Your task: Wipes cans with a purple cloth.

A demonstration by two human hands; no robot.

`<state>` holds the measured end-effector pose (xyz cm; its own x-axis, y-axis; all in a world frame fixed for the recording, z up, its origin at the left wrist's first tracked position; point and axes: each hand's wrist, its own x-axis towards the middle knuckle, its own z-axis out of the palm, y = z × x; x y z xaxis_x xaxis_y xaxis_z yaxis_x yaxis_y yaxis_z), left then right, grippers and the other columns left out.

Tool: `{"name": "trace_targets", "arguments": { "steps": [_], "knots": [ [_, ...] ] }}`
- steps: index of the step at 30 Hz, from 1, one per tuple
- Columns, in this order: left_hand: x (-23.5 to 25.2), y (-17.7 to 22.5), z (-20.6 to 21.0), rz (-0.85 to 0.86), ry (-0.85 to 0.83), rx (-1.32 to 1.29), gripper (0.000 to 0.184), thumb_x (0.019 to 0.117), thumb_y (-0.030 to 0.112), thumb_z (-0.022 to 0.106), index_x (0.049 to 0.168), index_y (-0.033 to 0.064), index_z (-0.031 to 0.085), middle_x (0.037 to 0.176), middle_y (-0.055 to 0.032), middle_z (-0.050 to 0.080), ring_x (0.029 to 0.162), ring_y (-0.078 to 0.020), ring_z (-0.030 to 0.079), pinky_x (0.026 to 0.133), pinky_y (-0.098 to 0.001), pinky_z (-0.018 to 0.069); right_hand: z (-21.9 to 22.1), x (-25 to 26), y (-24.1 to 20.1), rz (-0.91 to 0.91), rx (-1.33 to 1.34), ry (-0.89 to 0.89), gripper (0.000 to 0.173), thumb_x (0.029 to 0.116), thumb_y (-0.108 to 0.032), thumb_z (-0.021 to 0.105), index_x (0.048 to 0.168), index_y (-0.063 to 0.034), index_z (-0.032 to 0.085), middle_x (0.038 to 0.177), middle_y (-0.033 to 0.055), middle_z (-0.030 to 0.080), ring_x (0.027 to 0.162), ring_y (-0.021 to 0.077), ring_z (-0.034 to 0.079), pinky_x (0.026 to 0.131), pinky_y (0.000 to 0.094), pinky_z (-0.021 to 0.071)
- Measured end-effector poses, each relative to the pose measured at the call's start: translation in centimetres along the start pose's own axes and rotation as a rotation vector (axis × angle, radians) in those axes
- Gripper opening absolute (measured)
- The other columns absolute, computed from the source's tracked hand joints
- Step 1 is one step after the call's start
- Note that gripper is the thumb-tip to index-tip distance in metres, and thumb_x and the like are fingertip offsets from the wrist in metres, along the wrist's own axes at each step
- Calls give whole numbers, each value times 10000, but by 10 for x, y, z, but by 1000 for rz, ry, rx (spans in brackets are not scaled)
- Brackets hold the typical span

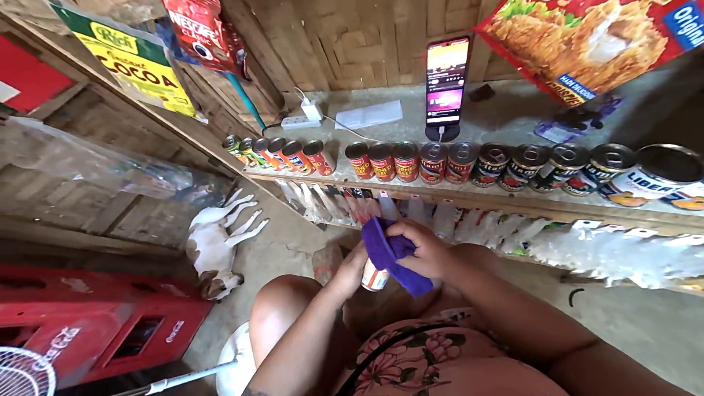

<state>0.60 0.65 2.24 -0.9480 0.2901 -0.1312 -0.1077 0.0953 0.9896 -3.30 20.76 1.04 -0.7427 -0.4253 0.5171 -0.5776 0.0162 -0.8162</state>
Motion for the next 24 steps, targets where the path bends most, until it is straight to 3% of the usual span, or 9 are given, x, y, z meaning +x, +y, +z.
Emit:
{"name": "trace_targets", "arguments": {
  "steps": [2, 5, 13, 19, 24],
  "knots": [
    [6, -6, 1, 63, 11, 155, 576, 1072, 368, 287, 1371, -91, 466, 1243, -37, 631, 1133, 28, 585, 1023, -209, 482, 2, 1, 0, 153, -45, -2, 353, 875, -161, 706, 1198, -19, 680, 1153, 143, 685, 1118, 211, 634, 992, 414, 516],
    [10, -9, 5, 95, -3, 245, 638, 1083, 429, 279, 1371, -103, 483, 1273, -84, 630, 1164, 26, 577, 1048, -208, 465, 3, 1, 3, 231, -61, 25, 397, 879, -183, 714, 1235, -13, 663, 1185, 154, 680, 1127, 228, 640, 998, 438, 516],
    [29, -13, 6, 214, -77, 320, 537, 1092, 352, 304, 1360, -48, 543, 1263, -93, 661, 1178, -33, 609, 1061, -277, 489, -18, 7, 5, 328, 151, 35, 456, 907, -225, 719, 1306, -36, 608, 1209, 98, 668, 1084, 116, 643, 957, 342, 547],
    [31, -14, 6, 273, -160, 415, 538, 1087, 399, 357, 1326, -23, 589, 1232, -88, 685, 1146, -52, 635, 1035, -322, 513, -23, 11, 11, 367, 98, 47, 467, 911, -209, 739, 1326, -48, 595, 1249, 120, 650, 1146, 161, 625, 1001, 388, 525],
    [28, -18, 0, 391, -124, 270, 603, 1085, 462, 363, 1271, -66, 586, 1196, -74, 678, 1100, -38, 637, 1000, -290, 528, -21, 11, 17, 367, 49, 55, 483, 933, -236, 723, 1348, -38, 575, 1274, 139, 636, 1171, 179, 616, 1016, 398, 515]
  ]
}}
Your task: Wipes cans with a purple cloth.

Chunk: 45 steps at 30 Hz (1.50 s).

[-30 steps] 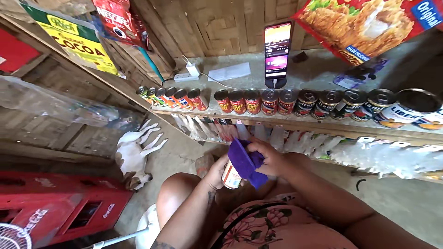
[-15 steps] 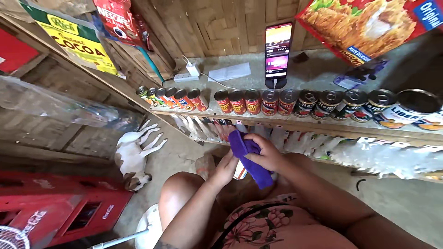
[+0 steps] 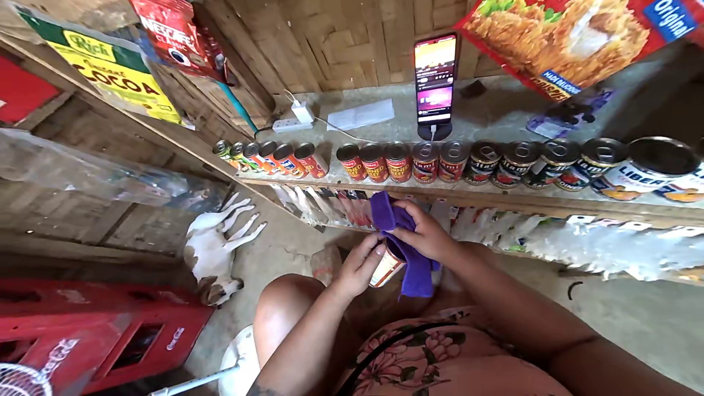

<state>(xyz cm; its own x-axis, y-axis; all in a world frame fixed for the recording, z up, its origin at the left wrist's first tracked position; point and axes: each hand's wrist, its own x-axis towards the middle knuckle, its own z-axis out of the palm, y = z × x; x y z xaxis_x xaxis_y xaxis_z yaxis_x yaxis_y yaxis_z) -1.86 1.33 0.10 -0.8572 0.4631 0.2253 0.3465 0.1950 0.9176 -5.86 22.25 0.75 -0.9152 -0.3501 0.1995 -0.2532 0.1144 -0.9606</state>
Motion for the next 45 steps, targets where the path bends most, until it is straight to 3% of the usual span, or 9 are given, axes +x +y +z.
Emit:
{"name": "trace_targets", "arguments": {
  "steps": [4, 8, 12, 20, 26, 33, 39, 42, 45],
  "knots": [
    [-7, 0, -10, -45, 108, -66, 621, 1062, 515, 387, 1261, -35, 595, 1147, -33, 688, 1055, -38, 649, 971, -300, 545, 0, -2, -5, 70, 202, -178, 604, 898, -220, 760, 1415, -51, 499, 1263, 92, 644, 1113, 96, 637, 983, 303, 538],
    [-15, -7, -14, 8, 44, 39, 608, 1073, 505, 375, 1261, -25, 605, 1122, -49, 700, 1031, -36, 657, 947, -300, 554, 1, -4, -8, 145, 294, -326, 767, 825, -174, 815, 1476, -80, 421, 1279, 77, 641, 1128, 84, 636, 993, 278, 536],
    [-17, -7, -9, 11, 20, 116, 635, 1091, 492, 319, 1298, -50, 578, 1183, -94, 690, 1097, -50, 651, 999, -309, 541, 13, -6, -6, 158, 270, -252, 714, 858, -255, 800, 1451, -65, 452, 1285, 90, 637, 1142, 99, 630, 1002, 299, 532],
    [-5, -5, 0, -4, 50, 144, 601, 1098, 446, 302, 1279, -57, 578, 1126, -104, 692, 1046, -57, 657, 964, -308, 544, 15, -2, 3, 146, 87, -21, 532, 959, -291, 708, 1399, -55, 525, 1304, 134, 629, 1187, 169, 619, 1038, 385, 510],
    [6, -6, 4, -22, 174, 28, 609, 1075, 487, 354, 1252, -44, 594, 1124, -72, 693, 1039, -64, 659, 959, -319, 554, -6, 1, -7, 243, 192, -63, 512, 986, -183, 664, 1450, -85, 472, 1354, 130, 599, 1191, 170, 615, 1021, 390, 521],
    [7, -8, 0, -20, 194, -35, 624, 1061, 532, 376, 1264, -21, 581, 1087, -37, 695, 995, -57, 668, 925, -311, 568, -18, -4, -15, 313, 502, -285, 709, 931, -119, 690, 1538, -119, 325, 1312, 93, 614, 1124, 115, 645, 985, 304, 546],
    [-4, -12, 4, 27, 62, 205, 642, 1089, 492, 304, 1275, -54, 585, 1131, -117, 694, 1061, -77, 657, 970, -331, 545, 2, -5, -14, 307, 400, -220, 728, 866, -175, 780, 1484, -93, 403, 1279, 109, 627, 1112, 128, 648, 968, 316, 555],
    [-10, -6, 5, -11, 41, 266, 597, 1093, 428, 312, 1316, -63, 569, 1123, -145, 706, 1048, -116, 679, 954, -375, 555, 14, -3, -6, 276, 298, -127, 606, 927, -238, 736, 1443, -62, 470, 1278, 119, 637, 1132, 135, 643, 994, 332, 543],
    [-11, -1, 1, -47, 75, 210, 549, 1091, 382, 322, 1274, -61, 589, 1089, -124, 698, 996, -84, 666, 918, -331, 550, 19, -2, -1, 296, 224, -72, 523, 998, -286, 652, 1437, -57, 484, 1305, 139, 623, 1163, 159, 631, 1018, 360, 526]
  ]
}}
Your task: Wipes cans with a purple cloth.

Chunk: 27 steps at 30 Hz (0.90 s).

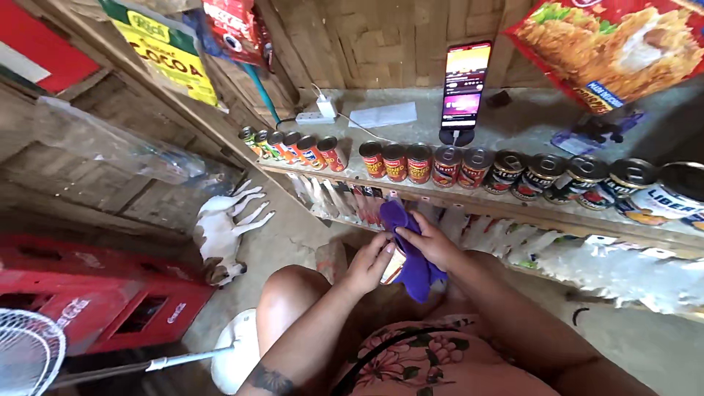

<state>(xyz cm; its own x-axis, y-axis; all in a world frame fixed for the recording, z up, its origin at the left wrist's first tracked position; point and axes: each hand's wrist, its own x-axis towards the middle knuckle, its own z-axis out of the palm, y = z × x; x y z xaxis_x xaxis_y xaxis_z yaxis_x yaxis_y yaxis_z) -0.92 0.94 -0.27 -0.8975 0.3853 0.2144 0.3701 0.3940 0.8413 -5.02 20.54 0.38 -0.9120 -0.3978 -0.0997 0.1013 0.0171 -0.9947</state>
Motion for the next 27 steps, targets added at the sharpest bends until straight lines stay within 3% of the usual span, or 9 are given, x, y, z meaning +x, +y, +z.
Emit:
{"name": "trace_targets", "arguments": {
  "steps": [5, 8, 10, 13, 16, 19, 21, 24, 27],
  "knots": [
    [3, 10, -2, -67, 69, -223, 511, 1080, 299, 331, 1310, -99, 557, 1229, -158, 654, 1123, -83, 623, 1023, -306, 498, 3, -8, -6, 35, 109, 33, 561, 1030, -264, 569, 1503, -22, 390, 1341, 134, 607, 1174, 116, 627, 1018, 307, 529],
    [8, 14, 3, -159, 135, -392, 548, 1078, 297, 276, 1393, -109, 466, 1297, -181, 608, 1177, -102, 606, 1056, -311, 489, 10, -14, -2, -66, 104, 78, 618, 1066, -337, 405, 1560, 14, 285, 1510, 147, 467, 1317, 77, 514, 1097, 254, 443],
    [12, 16, 9, -237, 171, -523, 561, 1091, 315, 216, 1430, -85, 416, 1303, -170, 596, 1172, -111, 611, 1047, -317, 502, 19, -16, 5, -186, 56, 130, 614, 1084, -311, 339, 1555, 69, 237, 1548, 189, 403, 1365, 78, 466, 1128, 235, 405],
    [15, 22, 16, -347, 207, -630, 578, 1105, 348, 136, 1452, -35, 393, 1290, -151, 602, 1144, -113, 626, 1009, -322, 526, 27, -18, 19, -333, -108, 197, 691, 1052, -247, 449, 1541, 144, 157, 1542, 294, 363, 1407, 145, 437, 1156, 259, 372],
    [17, 24, 21, -392, 253, -642, 587, 1109, 363, 128, 1485, -10, 382, 1372, -159, 570, 1233, -125, 585, 1059, -323, 491, 30, -14, 32, -418, -258, 257, 938, 958, -402, 630, 1540, 152, 146, 1528, 348, 351, 1422, 267, 429, 1169, 366, 382],
    [21, 24, 26, -419, 304, -634, 589, 1108, 365, 152, 1507, -17, 355, 1468, -177, 490, 1315, -139, 522, 1108, -320, 440, 35, -16, 30, -444, -433, 351, 1004, 902, -478, 674, 1532, 152, 212, 1492, 403, 359, 1395, 424, 425, 1151, 505, 381],
    [22, 24, 28, -429, 285, -600, 609, 1107, 377, 138, 1527, -17, 337, 1538, -192, 414, 1380, -154, 463, 1146, -329, 398, 36, -16, 29, -423, -509, 391, 985, 900, -488, 663, 1536, 136, 242, 1495, 412, 353, 1388, 475, 421, 1136, 550, 387],
    [22, 23, 27, -395, 170, -552, 624, 1106, 394, 124, 1538, -6, 329, 1566, -183, 384, 1408, -142, 435, 1162, -333, 385, 29, -10, 30, -409, -454, 396, 932, 916, -457, 643, 1538, 120, 257, 1501, 387, 368, 1406, 438, 411, 1154, 518, 375],
    [19, 24, 24, -341, 19, -548, 685, 1094, 463, 150, 1611, 13, 152, 1662, -187, 213, 1483, -148, 347, 1200, -335, 350, 13, -3, 23, -338, -282, 339, 895, 890, -400, 680, 1536, 80, 289, 1483, 312, 427, 1382, 319, 456, 1137, 437, 411]
  ]
}}
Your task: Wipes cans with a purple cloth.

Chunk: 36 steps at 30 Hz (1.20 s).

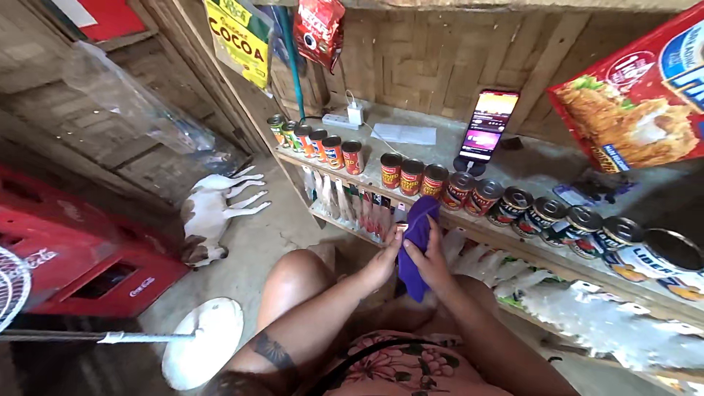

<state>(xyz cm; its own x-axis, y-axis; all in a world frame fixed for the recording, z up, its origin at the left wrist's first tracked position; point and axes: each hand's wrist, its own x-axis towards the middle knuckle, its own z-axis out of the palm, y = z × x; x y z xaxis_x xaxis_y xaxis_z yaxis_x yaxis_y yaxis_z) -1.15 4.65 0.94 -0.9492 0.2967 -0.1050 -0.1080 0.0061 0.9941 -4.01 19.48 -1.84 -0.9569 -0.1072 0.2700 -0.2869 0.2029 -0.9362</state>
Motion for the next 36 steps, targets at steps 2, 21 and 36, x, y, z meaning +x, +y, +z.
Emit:
{"name": "trace_targets", "arguments": {
  "steps": [2, 21, 36],
  "knots": [
    [-3, 0, -1, 31, -74, 43, 764, 1067, 519, 235, 1617, 18, 63, 1662, -188, 190, 1444, -134, 398, 1141, -311, 420, -8, 6, -4, 134, 151, -52, 842, 905, -348, 684, 1545, 30, 287, 1475, 250, 462, 1336, 228, 512, 1098, 377, 460],
    [-20, 4, -25, 91, -45, 541, 1139, 728, 283, 897, 1607, 99, 196, 1229, -126, 663, 1046, -175, 687, 925, -367, 576, 14, -15, -11, 534, 831, -31, 560, 1114, -445, 222, 1318, -43, 556, 1033, 90, 705, 930, 146, 698, 829, 345, 600],
    [-11, 13, -21, 154, -52, 865, 1224, 775, 474, 849, 1632, 51, 85, 1317, -199, 616, 1143, -300, 649, 996, -493, 529, -4, 1, -9, 524, 751, -191, 503, 1098, -423, 297, 1385, -50, 474, 1065, 97, 694, 925, 155, 697, 811, 353, 604]
  ]
}}
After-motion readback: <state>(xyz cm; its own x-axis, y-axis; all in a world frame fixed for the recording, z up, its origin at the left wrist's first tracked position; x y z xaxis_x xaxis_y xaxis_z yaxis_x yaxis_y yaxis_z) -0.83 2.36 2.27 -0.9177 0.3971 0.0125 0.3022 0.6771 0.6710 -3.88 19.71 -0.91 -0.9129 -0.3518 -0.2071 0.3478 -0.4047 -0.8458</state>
